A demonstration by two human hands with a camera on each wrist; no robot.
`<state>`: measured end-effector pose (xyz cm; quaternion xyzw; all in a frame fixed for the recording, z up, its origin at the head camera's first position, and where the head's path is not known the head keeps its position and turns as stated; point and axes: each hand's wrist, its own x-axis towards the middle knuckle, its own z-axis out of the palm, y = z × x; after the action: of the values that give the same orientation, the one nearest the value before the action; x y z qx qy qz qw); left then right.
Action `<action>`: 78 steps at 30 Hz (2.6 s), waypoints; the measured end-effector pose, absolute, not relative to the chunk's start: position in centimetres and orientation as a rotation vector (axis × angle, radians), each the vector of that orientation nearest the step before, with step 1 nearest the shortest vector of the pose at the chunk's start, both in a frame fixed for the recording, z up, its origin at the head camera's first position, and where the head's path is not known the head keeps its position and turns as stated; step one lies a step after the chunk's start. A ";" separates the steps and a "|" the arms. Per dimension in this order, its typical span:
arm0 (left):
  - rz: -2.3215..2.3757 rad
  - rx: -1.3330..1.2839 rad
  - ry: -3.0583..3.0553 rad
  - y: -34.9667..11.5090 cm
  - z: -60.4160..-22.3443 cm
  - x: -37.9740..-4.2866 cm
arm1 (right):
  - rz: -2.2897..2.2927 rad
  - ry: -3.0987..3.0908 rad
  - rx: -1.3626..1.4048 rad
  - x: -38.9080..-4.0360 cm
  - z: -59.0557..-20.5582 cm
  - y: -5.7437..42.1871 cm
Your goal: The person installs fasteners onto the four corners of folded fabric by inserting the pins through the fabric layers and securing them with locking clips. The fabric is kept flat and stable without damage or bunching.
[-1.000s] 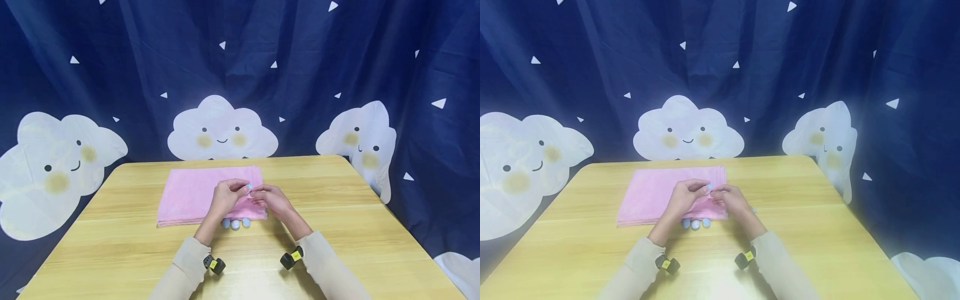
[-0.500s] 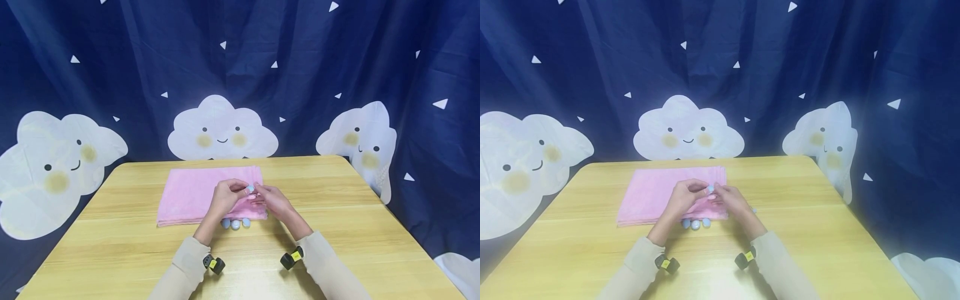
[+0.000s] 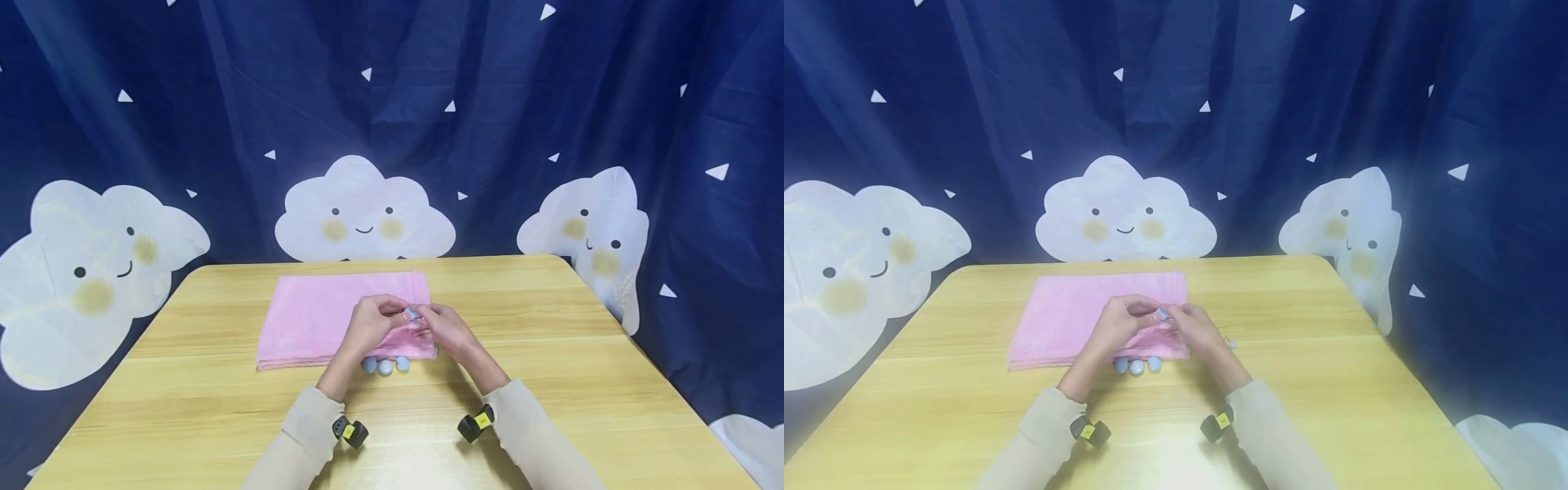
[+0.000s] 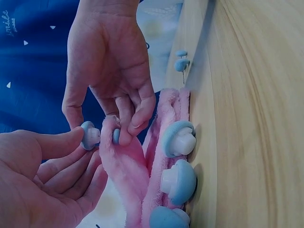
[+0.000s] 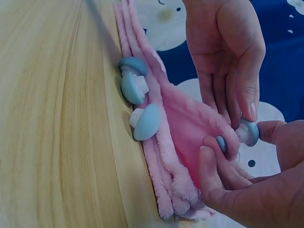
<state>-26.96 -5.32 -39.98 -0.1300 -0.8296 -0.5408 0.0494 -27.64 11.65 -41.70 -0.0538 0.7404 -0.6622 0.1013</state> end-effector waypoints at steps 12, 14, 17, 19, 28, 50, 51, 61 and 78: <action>-1.638 -0.406 -2.537 -5.2 -40.0 -26.9 | -2.030 2.135 -0.161 -27.4 -41.5 11.7; -1.645 -0.406 -2.540 -5.2 -40.0 -26.8 | -2.047 2.123 -0.177 -27.3 -41.5 11.7; -1.654 -0.404 -2.540 -5.2 -40.1 -26.8 | -2.065 2.104 -0.189 -27.3 -41.5 11.8; -1.653 -0.412 -2.537 -5.2 -40.2 -26.9 | -2.075 2.089 -0.185 -27.3 -41.5 11.8; -1.536 -0.440 -2.672 -5.4 -40.4 -26.9 | -2.068 2.091 -0.130 -27.3 -41.3 11.9; -1.243 -0.379 -2.686 -5.3 -40.8 -27.0 | -2.049 2.116 -0.087 -27.5 -41.0 12.0; -1.251 -0.379 -2.680 -5.4 -40.8 -27.1 | -2.057 2.116 -0.071 -27.5 -40.9 12.0; -1.418 -0.233 -2.601 -6.7 -40.8 -27.7 | -2.055 2.132 -0.018 -27.5 -40.7 12.1; -1.860 0.060 -2.255 -8.9 -41.1 -29.5 | -2.035 2.157 -0.013 -27.5 -40.8 12.2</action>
<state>-29.48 -8.93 -41.08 0.0204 -0.7666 -0.6325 0.1088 -27.49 12.21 -40.83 -0.0044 0.7246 -0.6836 0.0878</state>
